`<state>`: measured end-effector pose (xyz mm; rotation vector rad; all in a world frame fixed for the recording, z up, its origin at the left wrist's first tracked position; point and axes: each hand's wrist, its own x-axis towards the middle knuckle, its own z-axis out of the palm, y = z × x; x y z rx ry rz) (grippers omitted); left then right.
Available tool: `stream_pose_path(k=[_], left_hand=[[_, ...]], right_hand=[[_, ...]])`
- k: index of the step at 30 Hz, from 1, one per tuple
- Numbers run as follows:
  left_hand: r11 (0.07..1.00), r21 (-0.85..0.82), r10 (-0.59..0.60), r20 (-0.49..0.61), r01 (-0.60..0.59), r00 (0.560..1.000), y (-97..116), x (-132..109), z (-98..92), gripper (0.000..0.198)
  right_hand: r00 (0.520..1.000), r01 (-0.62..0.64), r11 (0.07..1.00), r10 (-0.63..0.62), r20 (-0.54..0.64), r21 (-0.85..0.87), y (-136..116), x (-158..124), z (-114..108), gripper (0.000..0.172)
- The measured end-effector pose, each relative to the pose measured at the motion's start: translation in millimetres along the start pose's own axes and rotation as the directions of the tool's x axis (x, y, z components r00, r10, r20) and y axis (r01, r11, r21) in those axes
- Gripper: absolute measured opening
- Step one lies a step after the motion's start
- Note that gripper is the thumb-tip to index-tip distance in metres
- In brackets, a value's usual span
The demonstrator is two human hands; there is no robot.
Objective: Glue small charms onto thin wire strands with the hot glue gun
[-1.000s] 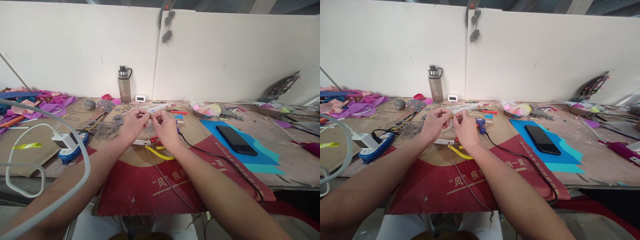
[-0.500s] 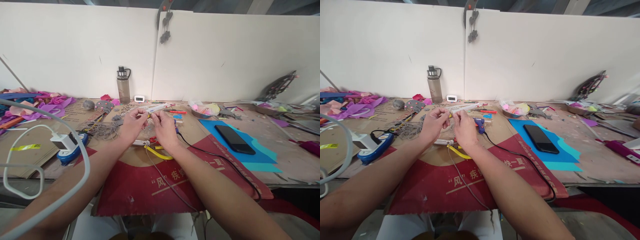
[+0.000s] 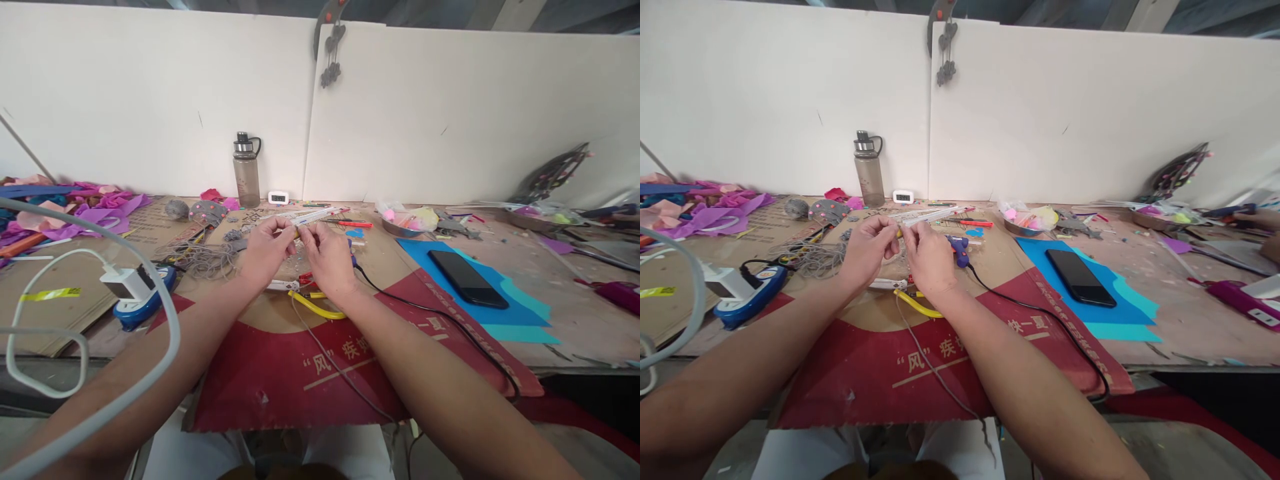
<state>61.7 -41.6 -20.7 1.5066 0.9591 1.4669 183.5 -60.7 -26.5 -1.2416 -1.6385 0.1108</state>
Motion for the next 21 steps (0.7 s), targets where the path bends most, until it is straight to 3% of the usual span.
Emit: stream_pose_path(k=[11,21], left_hand=[[0.979,-0.181,-0.07,0.117,0.09,0.991,4,2,-0.8,0.006],[0.952,-0.25,-0.099,0.299,0.178,0.949,7,5,-6.4,0.024]], right_hand=[[1.0,-0.006,1.0,0.006,-0.025,0.004,0,0,-4,0.023],[1.0,0.016,0.999,-0.016,0.002,0.031,13,5,-9,0.02]])
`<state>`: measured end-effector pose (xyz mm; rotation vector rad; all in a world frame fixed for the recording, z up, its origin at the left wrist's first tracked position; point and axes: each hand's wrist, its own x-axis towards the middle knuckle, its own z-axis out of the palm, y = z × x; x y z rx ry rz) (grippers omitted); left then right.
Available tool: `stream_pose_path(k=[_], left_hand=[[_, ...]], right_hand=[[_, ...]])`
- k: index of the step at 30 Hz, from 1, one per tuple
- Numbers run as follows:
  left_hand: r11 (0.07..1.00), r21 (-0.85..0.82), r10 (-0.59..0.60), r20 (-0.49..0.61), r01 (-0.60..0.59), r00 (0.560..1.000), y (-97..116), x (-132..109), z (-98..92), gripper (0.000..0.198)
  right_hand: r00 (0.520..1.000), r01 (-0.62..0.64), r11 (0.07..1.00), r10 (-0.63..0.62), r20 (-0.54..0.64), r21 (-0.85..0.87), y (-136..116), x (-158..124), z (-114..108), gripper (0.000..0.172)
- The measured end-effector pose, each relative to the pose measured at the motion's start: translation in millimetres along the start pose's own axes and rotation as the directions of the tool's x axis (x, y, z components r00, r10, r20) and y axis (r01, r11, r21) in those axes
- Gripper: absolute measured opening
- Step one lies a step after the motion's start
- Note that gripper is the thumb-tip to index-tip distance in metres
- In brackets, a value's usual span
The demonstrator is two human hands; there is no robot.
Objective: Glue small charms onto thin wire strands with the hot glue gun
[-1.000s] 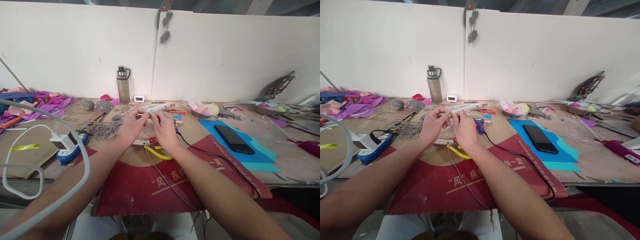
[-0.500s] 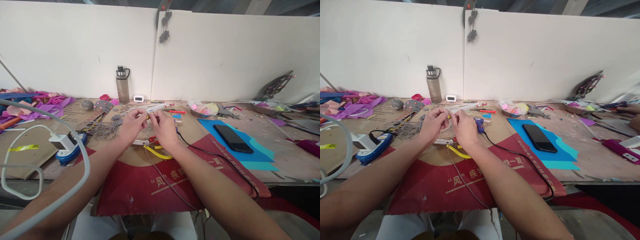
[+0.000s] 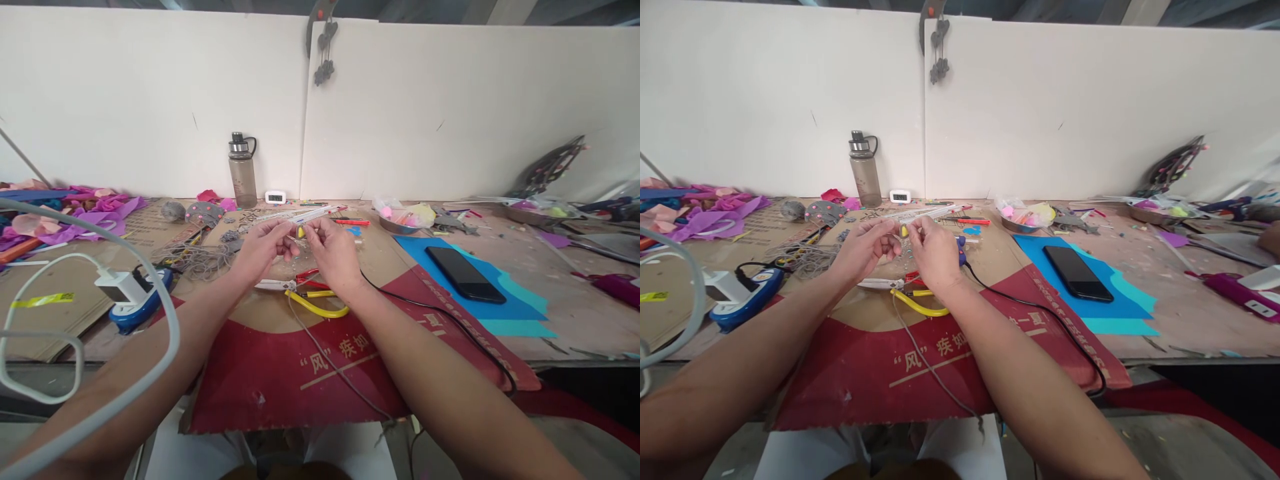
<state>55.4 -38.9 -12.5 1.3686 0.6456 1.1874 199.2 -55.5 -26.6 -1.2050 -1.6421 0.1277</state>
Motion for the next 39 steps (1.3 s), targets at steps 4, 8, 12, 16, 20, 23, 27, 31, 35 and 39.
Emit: stream_pose_path(k=[4,8,12,16,20,23,27,31,35,39], left_hand=[[0.993,0.116,0.025,-0.036,-0.02,0.999,2.2,1.3,-1.8,0.029],[0.952,0.305,0.055,-0.063,-0.033,0.997,3.1,0.9,-2.1,0.024],[0.902,0.427,0.095,-0.059,-0.061,0.994,3.3,0.9,-3.5,0.013],[0.904,0.426,0.067,-0.094,-0.021,0.993,4.8,2.7,-5.3,0.007],[0.949,0.314,0.033,-0.147,0.015,0.989,4.2,5.1,-5.8,0.008],[0.965,0.261,0.036,-0.149,0.004,0.988,1.8,5.9,-5.2,0.009],[0.974,0.227,0.049,-0.133,-0.018,0.99,-2.2,6.0,-4.2,0.012],[0.981,0.195,0.033,-0.1,-0.013,0.994,-4.7,6.1,-3.5,0.013],[0.993,0.111,-0.025,-0.106,0.037,0.994,-3.2,5.7,-2.3,0.012],[0.99,0.098,-0.091,-0.119,0.103,0.989,-0.1,5.8,-3.1,0.01]], right_hand=[[1.0,0.0,1.0,0.0,0.013,-0.015,1.7,0.2,-0.3,0.02],[0.999,0.022,0.998,-0.02,0.033,-0.052,0.6,-1.4,1.1,0.02],[0.998,0.045,0.995,-0.041,0.049,-0.088,0.1,-2.6,3.0,0.019],[0.996,0.048,0.999,-0.049,0.072,0.006,-1.5,-2.6,2.6,0.018],[0.997,-0.006,0.996,-0.001,0.078,0.094,-3.8,-3.0,1.7,0.016],[0.997,-0.037,0.992,0.028,0.077,0.121,-3.8,-3.2,2.7,0.014],[0.996,-0.077,0.982,0.067,0.064,0.172,-1.7,-2.1,5.6,0.013],[0.99,-0.138,0.964,0.125,0.069,0.228,-0.9,-0.7,7.2,0.012],[0.983,-0.174,0.954,0.156,0.092,0.245,-1.3,-0.4,7.8,0.013],[0.987,-0.146,0.961,0.125,0.103,0.233,1.1,-0.4,8.7,0.012]])
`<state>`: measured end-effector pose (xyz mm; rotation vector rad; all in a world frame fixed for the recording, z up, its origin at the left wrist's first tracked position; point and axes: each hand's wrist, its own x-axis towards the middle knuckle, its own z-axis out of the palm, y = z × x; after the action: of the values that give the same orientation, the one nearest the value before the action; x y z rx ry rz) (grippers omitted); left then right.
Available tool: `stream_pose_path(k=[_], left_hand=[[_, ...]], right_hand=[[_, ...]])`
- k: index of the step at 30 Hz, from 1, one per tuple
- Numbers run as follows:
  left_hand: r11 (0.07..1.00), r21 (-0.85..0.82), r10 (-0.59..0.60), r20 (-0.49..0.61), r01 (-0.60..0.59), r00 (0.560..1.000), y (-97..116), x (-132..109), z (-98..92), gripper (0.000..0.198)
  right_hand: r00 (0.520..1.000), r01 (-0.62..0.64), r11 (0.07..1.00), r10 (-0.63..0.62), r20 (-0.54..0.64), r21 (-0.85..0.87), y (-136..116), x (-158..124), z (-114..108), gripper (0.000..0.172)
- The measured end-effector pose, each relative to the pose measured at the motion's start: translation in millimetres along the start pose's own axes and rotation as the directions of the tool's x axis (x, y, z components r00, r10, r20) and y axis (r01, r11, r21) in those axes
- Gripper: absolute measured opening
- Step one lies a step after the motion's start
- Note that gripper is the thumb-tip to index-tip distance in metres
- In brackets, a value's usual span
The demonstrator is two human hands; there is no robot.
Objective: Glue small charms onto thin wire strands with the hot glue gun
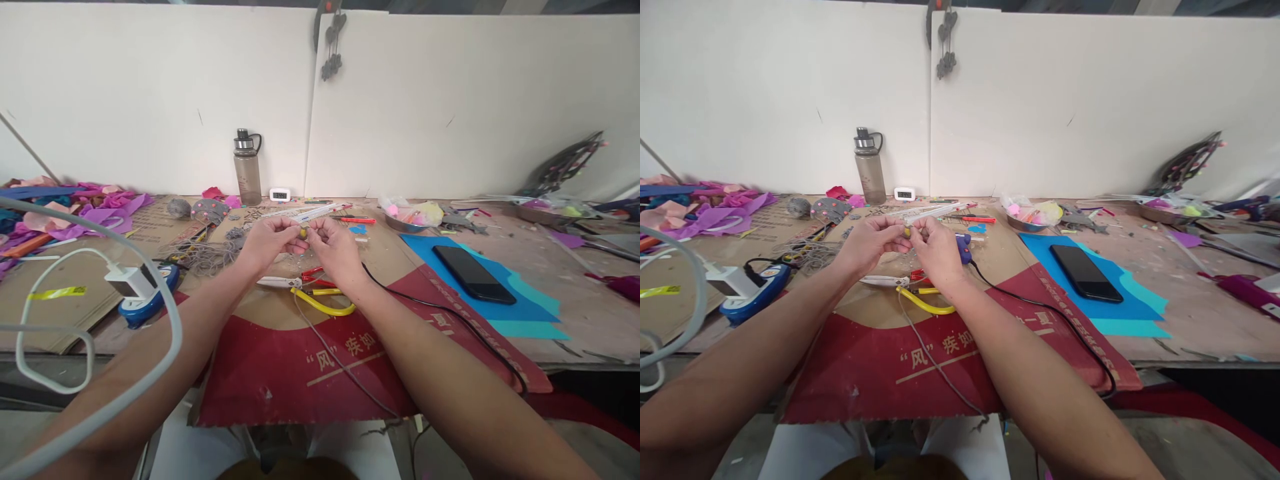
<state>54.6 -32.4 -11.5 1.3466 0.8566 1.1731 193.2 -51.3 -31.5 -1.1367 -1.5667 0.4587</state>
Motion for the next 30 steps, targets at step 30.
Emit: stream_pose_path(k=[30], left_hand=[[0.889,-0.353,0.172,-0.332,-0.292,0.927,-2,33,-54.1,0.006]], right_hand=[[0.847,0.311,0.936,-0.196,0.494,-0.164,-41,-14,-34,0.046]])
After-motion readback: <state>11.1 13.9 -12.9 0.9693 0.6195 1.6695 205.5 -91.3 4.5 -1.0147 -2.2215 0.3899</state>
